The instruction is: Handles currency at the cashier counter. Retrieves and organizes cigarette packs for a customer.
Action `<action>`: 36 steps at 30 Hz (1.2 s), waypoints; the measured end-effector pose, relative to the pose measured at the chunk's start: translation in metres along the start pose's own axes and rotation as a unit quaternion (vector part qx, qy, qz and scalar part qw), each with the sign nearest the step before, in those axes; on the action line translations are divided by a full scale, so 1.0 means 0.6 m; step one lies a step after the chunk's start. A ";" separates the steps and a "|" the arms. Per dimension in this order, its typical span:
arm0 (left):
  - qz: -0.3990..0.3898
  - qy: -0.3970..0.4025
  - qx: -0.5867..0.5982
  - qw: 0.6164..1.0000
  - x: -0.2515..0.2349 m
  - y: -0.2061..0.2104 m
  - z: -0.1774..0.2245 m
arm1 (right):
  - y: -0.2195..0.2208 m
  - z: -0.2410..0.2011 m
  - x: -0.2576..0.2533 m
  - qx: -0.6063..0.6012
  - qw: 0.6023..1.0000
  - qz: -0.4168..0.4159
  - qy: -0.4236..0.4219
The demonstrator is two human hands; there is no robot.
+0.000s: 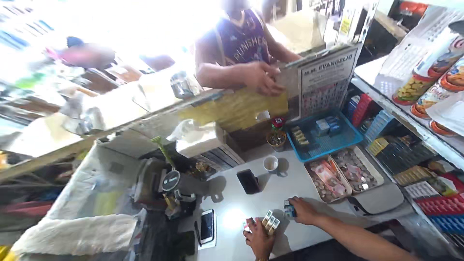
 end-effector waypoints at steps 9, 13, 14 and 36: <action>0.019 -0.007 0.307 0.952 -0.043 -0.064 0.073 | -0.492 -0.091 0.087 -0.386 0.830 0.377 -0.142; -0.020 0.010 0.597 0.802 -0.075 -0.163 0.153 | -0.606 -0.166 0.094 -0.497 0.766 0.359 -0.191; -0.018 0.029 0.648 0.761 -0.084 -0.200 0.173 | -0.620 -0.186 0.091 -0.502 0.769 0.345 -0.193; -0.079 0.262 0.770 0.577 -0.126 -0.534 0.309 | -0.527 -0.443 0.158 -0.100 0.899 0.131 -0.407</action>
Point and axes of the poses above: each hand's wrist, its own x-axis away from the middle knuckle, its own y-axis out of the palm, z = x × y, the point moved 5 cm from there along -x, towards the middle knuckle, and after that the axes turned 2 degrees about -x, right-handed, at the moved point
